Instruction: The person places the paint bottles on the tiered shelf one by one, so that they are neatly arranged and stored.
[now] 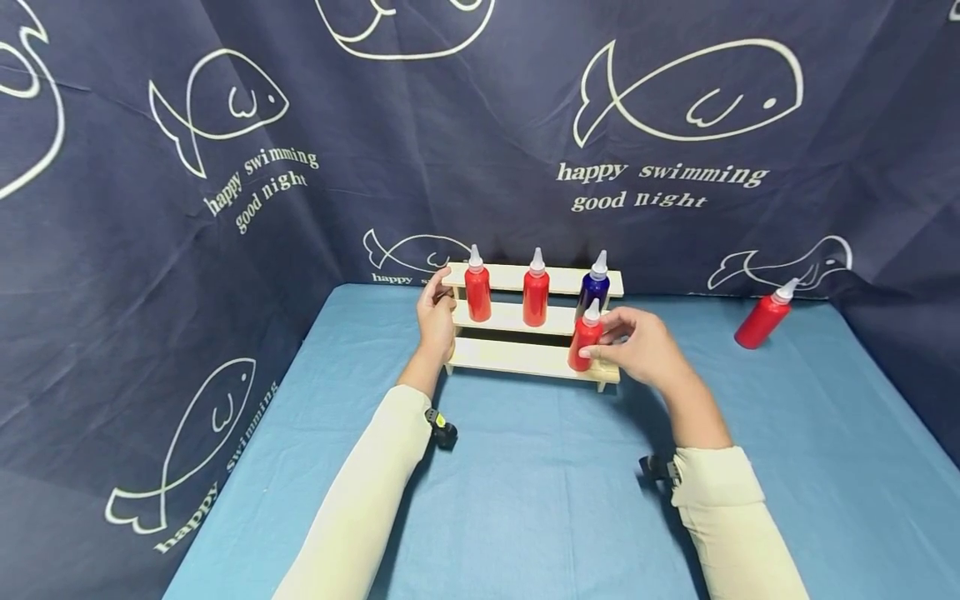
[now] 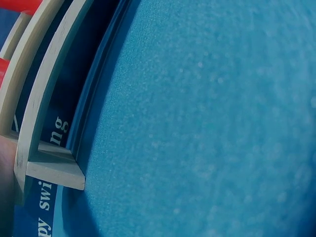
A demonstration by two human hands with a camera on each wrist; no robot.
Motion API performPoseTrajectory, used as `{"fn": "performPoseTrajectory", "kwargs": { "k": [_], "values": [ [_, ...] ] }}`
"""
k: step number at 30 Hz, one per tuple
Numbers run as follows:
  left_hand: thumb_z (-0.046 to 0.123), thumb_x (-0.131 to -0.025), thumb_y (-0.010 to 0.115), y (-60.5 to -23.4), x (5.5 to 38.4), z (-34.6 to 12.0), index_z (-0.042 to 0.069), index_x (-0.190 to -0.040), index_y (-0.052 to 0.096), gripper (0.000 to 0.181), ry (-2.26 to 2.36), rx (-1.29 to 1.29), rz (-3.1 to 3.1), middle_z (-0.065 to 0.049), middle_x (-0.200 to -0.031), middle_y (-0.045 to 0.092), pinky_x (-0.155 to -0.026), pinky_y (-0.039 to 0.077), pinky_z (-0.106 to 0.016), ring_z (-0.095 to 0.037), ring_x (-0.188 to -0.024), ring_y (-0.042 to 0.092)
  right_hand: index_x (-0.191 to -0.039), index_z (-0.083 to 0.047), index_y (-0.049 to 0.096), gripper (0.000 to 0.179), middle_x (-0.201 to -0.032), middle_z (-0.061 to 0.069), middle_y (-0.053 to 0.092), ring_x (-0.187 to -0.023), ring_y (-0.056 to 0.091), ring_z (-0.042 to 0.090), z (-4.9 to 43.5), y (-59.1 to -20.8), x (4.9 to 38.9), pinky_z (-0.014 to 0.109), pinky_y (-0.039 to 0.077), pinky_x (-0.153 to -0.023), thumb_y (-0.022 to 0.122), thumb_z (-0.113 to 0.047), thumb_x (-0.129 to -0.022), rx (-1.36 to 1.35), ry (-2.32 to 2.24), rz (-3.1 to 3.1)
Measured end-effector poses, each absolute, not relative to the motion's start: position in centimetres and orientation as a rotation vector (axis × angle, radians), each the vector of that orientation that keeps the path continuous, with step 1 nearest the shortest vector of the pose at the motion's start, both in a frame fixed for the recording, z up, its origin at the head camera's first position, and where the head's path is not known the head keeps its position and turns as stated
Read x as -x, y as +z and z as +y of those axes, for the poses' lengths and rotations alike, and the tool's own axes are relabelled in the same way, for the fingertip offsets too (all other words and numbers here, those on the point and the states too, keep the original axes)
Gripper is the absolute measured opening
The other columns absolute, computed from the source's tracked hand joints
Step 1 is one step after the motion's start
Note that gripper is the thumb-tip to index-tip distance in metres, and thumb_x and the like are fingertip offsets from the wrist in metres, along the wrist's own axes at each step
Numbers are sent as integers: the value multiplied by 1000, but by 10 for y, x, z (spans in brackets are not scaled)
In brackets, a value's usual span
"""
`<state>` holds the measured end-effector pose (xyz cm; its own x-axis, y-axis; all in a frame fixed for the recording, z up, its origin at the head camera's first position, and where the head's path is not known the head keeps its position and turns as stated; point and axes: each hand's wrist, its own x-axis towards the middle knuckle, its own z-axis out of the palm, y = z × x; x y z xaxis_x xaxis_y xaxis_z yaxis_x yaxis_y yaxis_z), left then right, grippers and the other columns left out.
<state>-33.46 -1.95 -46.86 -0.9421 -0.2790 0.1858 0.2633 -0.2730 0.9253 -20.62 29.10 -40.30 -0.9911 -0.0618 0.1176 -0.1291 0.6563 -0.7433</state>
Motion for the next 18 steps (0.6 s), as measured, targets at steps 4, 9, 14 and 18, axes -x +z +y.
{"fn": "performPoseTrajectory", "kwargs": {
  "k": [4,9,14,18],
  "values": [
    [-18,-86,44,-469,334,-19,6,-135,68,60,-2263,-27,-1648,5,-97,51,-82,45,-22,-11,-95,52,-121,2,71,54,-104,24,77,-82,69,2,296,-405,205,19,55,-70,94,-22,-79,-229,1244,-2799],
    [-18,-86,44,-470,334,-20,6,-135,68,60,-2259,-18,-1652,5,-98,51,-82,45,-23,-11,-95,52,-121,4,71,42,-103,18,78,-81,69,1,308,-408,205,20,58,-70,87,-9,-84,-272,1317,-2740],
    [-18,-85,44,-470,335,-20,6,-135,69,60,-2263,-22,-1648,5,-98,52,-81,45,-22,-11,-95,52,-116,5,71,27,-84,-16,75,-69,71,3,323,-409,207,18,58,-66,78,-8,-93,-141,1404,-2580],
    [-18,-86,44,-471,335,-19,5,-135,68,59,-2267,-16,-1648,5,-98,51,-80,44,-22,-11,-95,51,-107,6,72,16,-77,-17,75,-59,71,4,331,-410,209,15,57,-62,75,-2,-93,-8,1695,-2219]
  ]
}}
